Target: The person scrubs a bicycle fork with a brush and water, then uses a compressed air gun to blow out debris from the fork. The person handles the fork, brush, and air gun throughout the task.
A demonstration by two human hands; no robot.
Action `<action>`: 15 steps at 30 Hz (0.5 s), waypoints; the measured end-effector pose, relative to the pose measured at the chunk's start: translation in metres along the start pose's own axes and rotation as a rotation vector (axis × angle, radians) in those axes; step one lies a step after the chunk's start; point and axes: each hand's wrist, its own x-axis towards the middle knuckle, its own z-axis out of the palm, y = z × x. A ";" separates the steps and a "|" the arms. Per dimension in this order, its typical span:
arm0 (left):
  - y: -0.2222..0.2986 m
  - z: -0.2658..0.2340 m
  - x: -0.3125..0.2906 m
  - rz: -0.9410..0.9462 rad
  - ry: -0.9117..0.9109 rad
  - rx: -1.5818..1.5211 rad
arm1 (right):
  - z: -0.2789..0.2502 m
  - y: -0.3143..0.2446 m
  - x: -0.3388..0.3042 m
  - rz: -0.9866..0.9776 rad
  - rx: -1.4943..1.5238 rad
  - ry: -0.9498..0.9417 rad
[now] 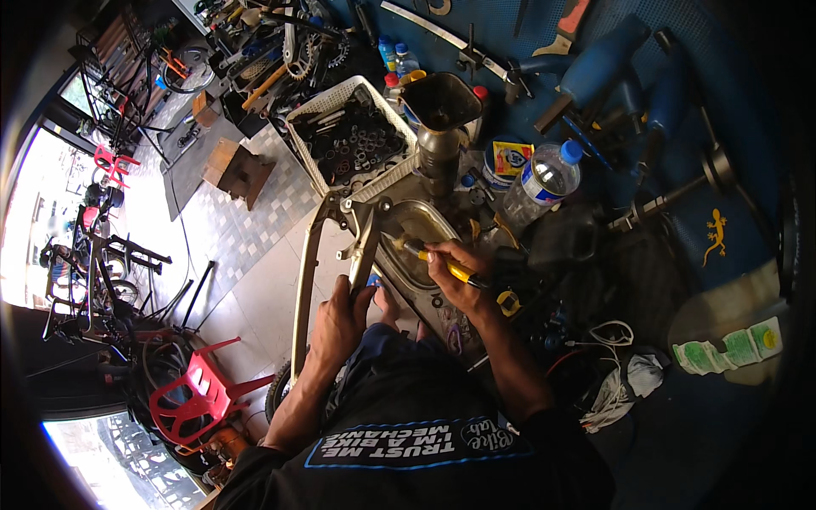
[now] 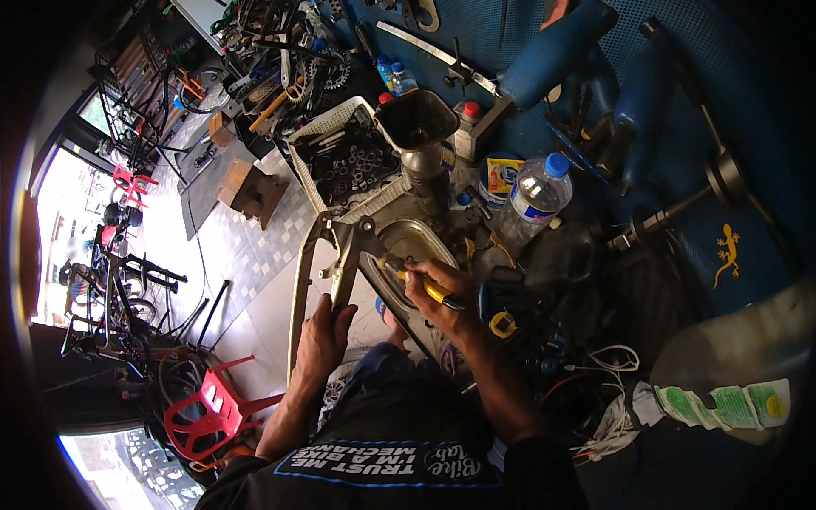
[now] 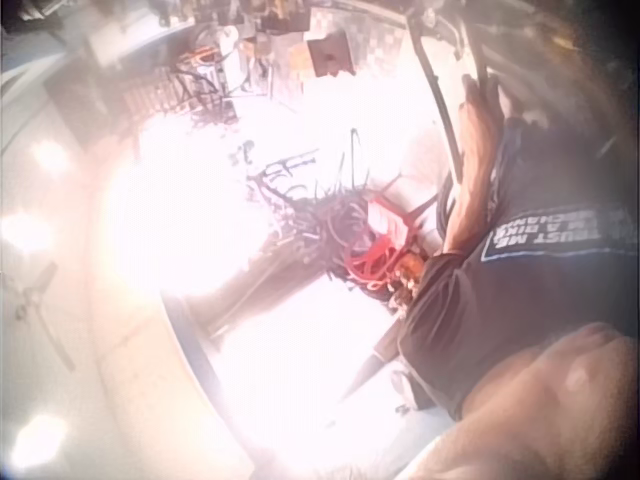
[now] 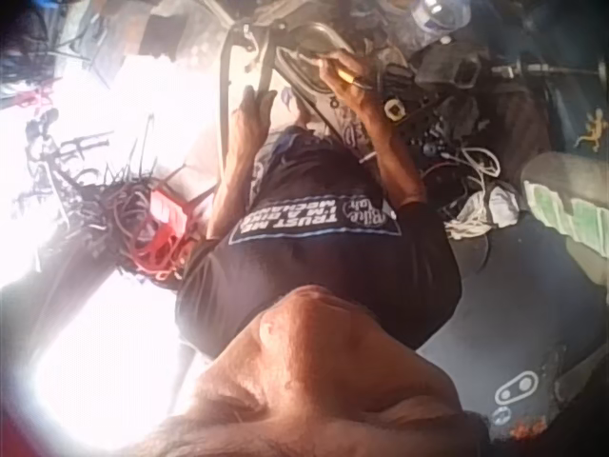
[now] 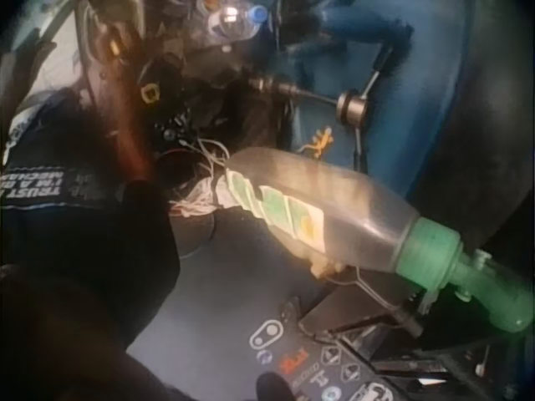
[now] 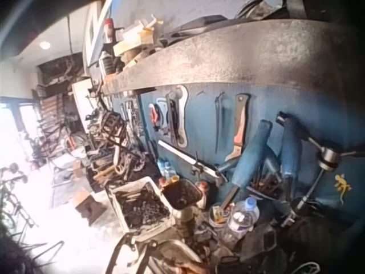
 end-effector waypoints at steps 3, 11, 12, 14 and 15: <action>0.005 -0.005 -0.003 -0.058 -0.006 0.014 | -0.004 -0.004 0.000 0.090 0.004 0.014; 0.002 -0.005 0.000 -0.002 0.004 0.003 | -0.005 -0.001 0.002 0.015 -0.045 0.019; -0.001 -0.002 0.000 0.021 0.006 -0.003 | -0.004 -0.007 0.002 0.012 -0.044 0.015; -0.003 -0.002 -0.002 0.029 0.007 -0.005 | 0.001 -0.016 0.002 0.004 -0.039 0.008; 0.000 -0.004 -0.001 0.024 0.012 -0.006 | -0.002 -0.015 0.004 0.030 -0.047 0.006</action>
